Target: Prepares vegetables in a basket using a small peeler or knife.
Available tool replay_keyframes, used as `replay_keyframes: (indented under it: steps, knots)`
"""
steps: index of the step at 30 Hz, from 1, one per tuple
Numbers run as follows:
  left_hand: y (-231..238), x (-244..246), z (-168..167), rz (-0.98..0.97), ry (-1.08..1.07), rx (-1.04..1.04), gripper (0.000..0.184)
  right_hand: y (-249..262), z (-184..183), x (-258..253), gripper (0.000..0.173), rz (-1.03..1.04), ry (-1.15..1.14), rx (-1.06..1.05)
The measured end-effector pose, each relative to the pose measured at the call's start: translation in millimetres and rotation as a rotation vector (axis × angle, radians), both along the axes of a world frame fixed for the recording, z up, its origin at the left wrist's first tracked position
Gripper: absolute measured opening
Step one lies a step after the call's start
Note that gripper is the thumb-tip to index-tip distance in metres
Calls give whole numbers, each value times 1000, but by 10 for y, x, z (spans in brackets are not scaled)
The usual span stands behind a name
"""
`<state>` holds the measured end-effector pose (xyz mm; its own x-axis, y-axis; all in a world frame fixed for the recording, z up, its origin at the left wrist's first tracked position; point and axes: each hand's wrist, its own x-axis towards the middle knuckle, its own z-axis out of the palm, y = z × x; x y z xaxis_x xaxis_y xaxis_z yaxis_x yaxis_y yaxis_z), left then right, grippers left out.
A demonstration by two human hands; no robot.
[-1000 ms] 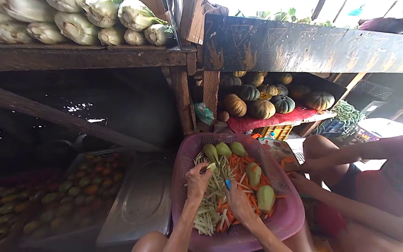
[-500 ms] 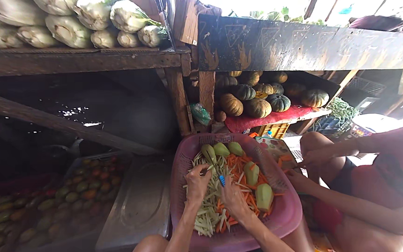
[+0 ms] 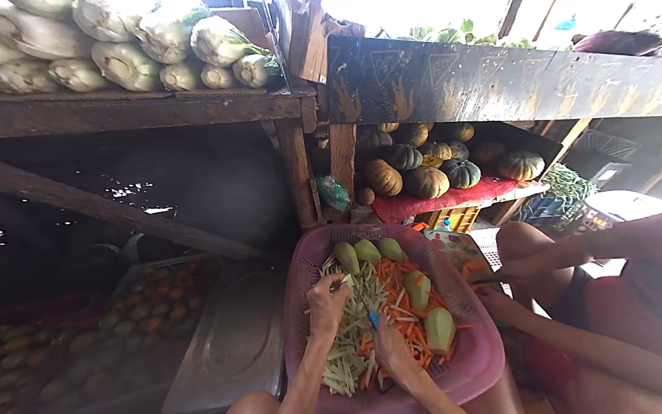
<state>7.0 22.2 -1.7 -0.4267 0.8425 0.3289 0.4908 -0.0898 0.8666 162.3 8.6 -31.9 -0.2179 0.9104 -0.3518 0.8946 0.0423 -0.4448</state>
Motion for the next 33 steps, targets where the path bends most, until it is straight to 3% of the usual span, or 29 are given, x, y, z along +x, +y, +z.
replay_keyframes:
  steps: [5,7,12,18,24,33]
  knots:
    - [-26,52,-34,-27,52,-28,16,-59,293,-110,41,36,119,269]
    - [-18,65,-47,3,54,20,14,-44,307,-136,43,39,50,164]
    - [-23,-8,8,20,14,7,15,-12,-131,10,45,-10,-4,-77]
    - [-39,-20,37,-18,-14,-76,16,-58,203,-30,43,32,120,113]
    - [-29,-23,57,-77,-1,-110,14,-74,175,-41,38,87,177,480]
    - [-53,-10,73,-32,-8,-12,12,-85,176,-92,38,62,6,372]
